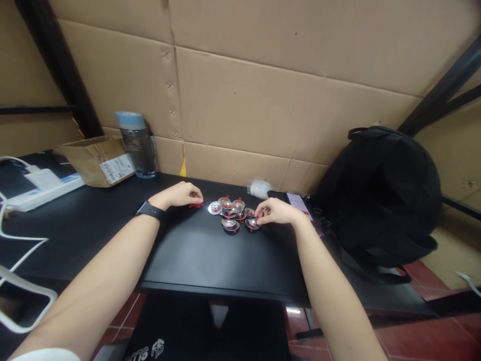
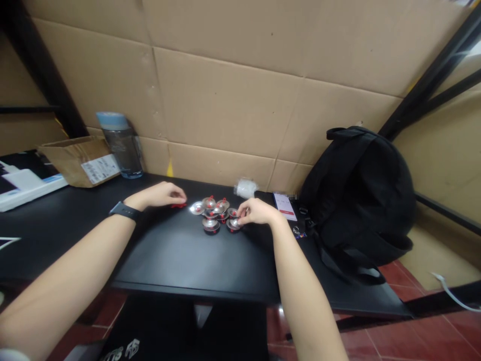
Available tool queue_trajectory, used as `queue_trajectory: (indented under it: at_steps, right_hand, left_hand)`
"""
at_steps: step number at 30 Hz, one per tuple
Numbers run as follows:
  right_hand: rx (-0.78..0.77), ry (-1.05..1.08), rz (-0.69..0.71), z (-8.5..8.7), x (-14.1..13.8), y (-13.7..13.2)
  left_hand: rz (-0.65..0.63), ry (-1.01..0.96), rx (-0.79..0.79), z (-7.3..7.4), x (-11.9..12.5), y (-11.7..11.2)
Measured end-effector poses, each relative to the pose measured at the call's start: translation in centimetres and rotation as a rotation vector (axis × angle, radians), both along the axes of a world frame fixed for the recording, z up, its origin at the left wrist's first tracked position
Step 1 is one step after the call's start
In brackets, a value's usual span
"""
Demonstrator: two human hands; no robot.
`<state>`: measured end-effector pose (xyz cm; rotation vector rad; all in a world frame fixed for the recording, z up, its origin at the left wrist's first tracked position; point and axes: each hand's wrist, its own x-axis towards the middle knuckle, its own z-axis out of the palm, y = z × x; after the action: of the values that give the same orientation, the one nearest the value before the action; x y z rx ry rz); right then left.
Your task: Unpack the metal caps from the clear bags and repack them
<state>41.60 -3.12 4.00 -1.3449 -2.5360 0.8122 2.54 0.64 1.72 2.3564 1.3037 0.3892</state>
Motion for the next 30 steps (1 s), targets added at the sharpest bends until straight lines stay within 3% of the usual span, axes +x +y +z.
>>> queue_trajectory:
  at_steps: [5,11,17,20,24,30]
  right_hand:
    - [0.047,-0.067,-0.022,0.2,-1.2,-0.9]
    - [0.082,-0.02,0.035,1.4,-0.5,-1.3]
    - [0.047,0.288,0.024,1.5,-0.7,-1.4]
    - [0.0,0.505,-0.012,0.5,-2.3,-1.3]
    - [-0.135,0.788,-0.15,-0.8,-4.7,-1.4]
    - [-0.258,0.987,-0.175,-1.6,-7.1,-2.1]
  left_hand:
    - [0.006,0.0,0.015,0.0,0.1,-0.1]
    - [0.038,-0.041,0.097,0.4,0.7,-0.4]
    - [0.019,-0.138,0.24,1.9,2.9,-2.1]
    - [-0.039,-0.31,0.168,2.2,5.1,-3.5]
    - [-0.126,-0.485,0.009,1.7,8.3,-5.2]
    - [-0.052,-0.64,0.164,0.4,10.7,-6.0]
